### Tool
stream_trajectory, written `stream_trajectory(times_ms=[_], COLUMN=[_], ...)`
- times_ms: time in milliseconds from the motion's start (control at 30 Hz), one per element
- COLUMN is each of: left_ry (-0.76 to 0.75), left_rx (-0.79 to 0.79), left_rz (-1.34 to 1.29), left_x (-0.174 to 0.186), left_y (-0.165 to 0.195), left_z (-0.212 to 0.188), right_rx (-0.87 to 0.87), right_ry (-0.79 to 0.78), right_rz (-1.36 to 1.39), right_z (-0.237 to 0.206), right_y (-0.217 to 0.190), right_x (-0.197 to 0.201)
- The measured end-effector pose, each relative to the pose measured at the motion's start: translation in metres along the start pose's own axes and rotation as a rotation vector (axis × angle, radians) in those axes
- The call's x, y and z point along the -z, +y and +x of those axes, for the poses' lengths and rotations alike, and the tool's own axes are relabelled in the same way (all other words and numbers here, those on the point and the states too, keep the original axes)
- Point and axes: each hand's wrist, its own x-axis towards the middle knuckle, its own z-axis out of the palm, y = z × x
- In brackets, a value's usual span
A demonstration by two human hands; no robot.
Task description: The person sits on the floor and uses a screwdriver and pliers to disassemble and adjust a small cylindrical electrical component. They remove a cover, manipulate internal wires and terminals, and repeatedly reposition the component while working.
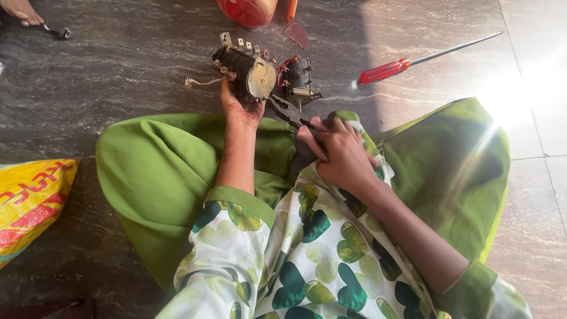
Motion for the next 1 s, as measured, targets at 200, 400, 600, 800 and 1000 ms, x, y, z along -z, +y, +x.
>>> stream_trajectory(times_ms=[200, 400, 600, 800, 1000], left_ry=[0.030, -0.171, -0.298, -0.192, -0.155], left_rx=[0.057, 0.139, 0.117, 0.168, 0.155], left_rz=[-0.083, -0.058, 0.010, -0.071, -0.032], left_x=[-0.001, -0.010, -0.024, -0.022, -0.020], left_y=[-0.007, -0.015, -0.024, -0.026, -0.027], left_z=[0.003, -0.003, -0.010, -0.009, -0.006], right_rx=[-0.775, -0.685, -0.618, -0.677, -0.666], right_ry=[-0.174, -0.202, -0.271, -0.276, -0.307], right_rz=[1.313, 1.755, 1.726, 1.643, 1.667], right_z=[-0.016, -0.028, -0.035, -0.027, -0.025], right_y=[-0.011, -0.050, -0.068, -0.064, -0.053], right_x=[0.025, 0.065, 0.064, 0.050, 0.051])
